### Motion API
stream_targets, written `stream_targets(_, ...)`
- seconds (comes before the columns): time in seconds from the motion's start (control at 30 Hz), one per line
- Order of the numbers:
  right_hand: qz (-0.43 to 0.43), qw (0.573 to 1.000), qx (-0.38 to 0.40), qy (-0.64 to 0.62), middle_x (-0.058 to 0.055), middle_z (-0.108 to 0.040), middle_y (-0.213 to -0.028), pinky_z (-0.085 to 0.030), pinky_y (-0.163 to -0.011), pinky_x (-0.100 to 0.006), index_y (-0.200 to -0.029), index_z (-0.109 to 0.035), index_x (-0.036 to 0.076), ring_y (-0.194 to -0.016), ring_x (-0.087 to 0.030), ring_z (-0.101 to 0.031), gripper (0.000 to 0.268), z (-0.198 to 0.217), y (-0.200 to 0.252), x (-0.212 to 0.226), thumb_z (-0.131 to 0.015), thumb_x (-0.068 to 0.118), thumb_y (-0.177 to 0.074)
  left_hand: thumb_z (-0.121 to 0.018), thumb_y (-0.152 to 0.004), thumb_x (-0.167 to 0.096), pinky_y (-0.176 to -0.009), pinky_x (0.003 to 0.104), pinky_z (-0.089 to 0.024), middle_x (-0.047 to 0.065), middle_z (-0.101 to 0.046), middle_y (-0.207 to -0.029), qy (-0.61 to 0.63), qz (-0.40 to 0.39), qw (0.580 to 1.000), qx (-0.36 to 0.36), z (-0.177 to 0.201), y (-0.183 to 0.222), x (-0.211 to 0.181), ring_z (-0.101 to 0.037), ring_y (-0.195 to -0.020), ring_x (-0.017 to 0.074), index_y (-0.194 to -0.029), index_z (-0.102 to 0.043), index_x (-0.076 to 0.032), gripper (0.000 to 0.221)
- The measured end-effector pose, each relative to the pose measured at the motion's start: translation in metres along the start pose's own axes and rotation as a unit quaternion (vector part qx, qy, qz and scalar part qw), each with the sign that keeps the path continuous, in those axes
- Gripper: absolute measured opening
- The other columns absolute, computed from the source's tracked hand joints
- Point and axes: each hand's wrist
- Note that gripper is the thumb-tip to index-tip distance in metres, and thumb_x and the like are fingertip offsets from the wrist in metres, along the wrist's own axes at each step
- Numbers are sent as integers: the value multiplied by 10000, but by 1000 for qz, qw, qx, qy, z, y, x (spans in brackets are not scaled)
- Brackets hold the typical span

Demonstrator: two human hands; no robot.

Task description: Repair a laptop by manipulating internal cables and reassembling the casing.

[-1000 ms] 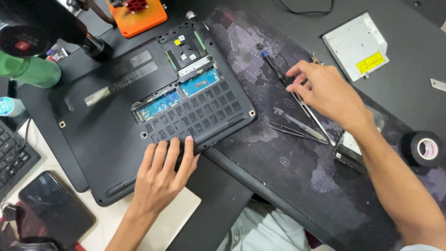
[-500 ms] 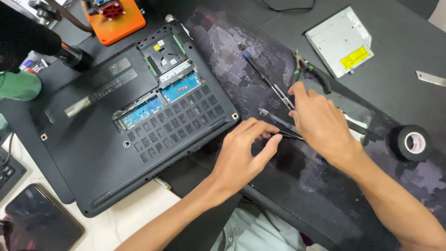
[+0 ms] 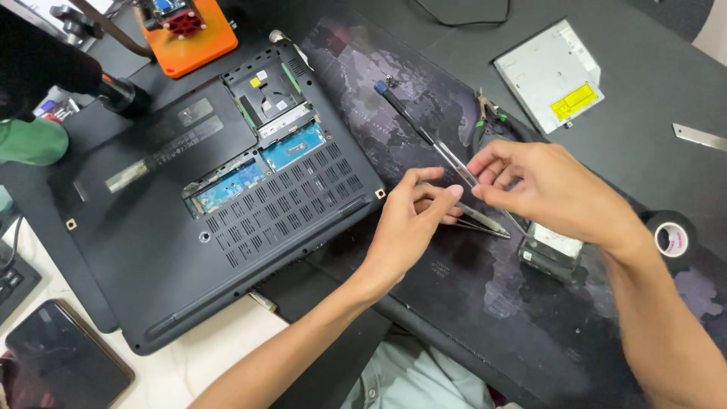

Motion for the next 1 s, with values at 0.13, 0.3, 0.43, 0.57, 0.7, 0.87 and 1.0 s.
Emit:
stream_targets(0.13, 8, 995, 35, -90, -55, -759, -815, -578, -679, -307, -1078, -732, 16, -756, -124, -701, 305, -1, 12, 12, -728, 182, -822, -659, -1000, -154, -800, 280, -576, 95, -708, -993, 7, -69, 997, 34, -1, 5, -17, -697, -875, 119, -1143, -632, 45, 247)
stream_targets(0.3, 16, 996, 34, -81, -39, -778, -851, -598, -689, -304, -1056, -731, 34, -771, -122, -741, 275, -6, 16, 23, -723, 196, -834, -640, -1038, -130, -767, 273, -587, 77, -712, -908, -24, -89, 995, 27, 2, 24, -40, -701, -829, 109, -1014, -646, 41, 173)
stream_targets(0.43, 30, 996, 52, -62, -50, -793, -857, -602, -677, -316, -1029, -733, 51, -767, -136, -757, 243, -14, 11, 22, -729, 212, -847, -626, -1038, -130, -746, 265, -593, 69, -738, -873, -97, -114, 989, 0, 12, 30, -46, -709, -803, 100, -1007, -659, 37, 173)
stream_targets(0.57, 31, 997, 53, -52, -45, -800, -889, -600, -659, -317, -1058, -707, 54, -723, -148, -771, 262, -19, 10, 27, -712, 205, -844, -626, -1018, -121, -678, 272, -610, 86, -731, -816, -175, -115, 977, -22, 15, 29, -51, -729, -745, 115, -980, -660, 52, 181)
stream_targets(0.7, 44, 997, 61, -17, -63, -801, -844, -594, -655, -318, -1108, -706, 67, -730, -163, -754, 298, -14, 10, 30, -705, 193, -838, -628, -1007, -122, -651, 282, -618, 104, -740, -807, -188, -106, 976, -19, 14, 30, -54, -744, -724, 135, -972, -657, 69, 196)
stream_targets(0.87, 44, 996, 78, 5, -69, -761, -831, -587, -653, -332, -1124, -711, 70, -725, -193, -721, 324, -9, 12, 32, -737, 225, -841, -636, -995, -146, -613, 300, -602, 129, -737, -771, -214, -83, 973, -9, 14, 32, -58, -734, -680, 164, -973, -663, 77, 226)
stream_targets(1.0, 72, 993, 92, 28, -68, -793, -829, -601, -668, -325, -1131, -706, 74, -737, -180, -732, 319, -7, 15, 35, -720, 203, -841, -626, -1001, -153, -615, 302, -622, 123, -728, -788, -209, -91, 973, 20, 14, 34, -60, -751, -694, 170, -965, -624, 77, 233)
Point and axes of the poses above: each hand's wrist, its own y-axis away from the middle knuckle, its own z-axis out of the back of the hand, x = y × z
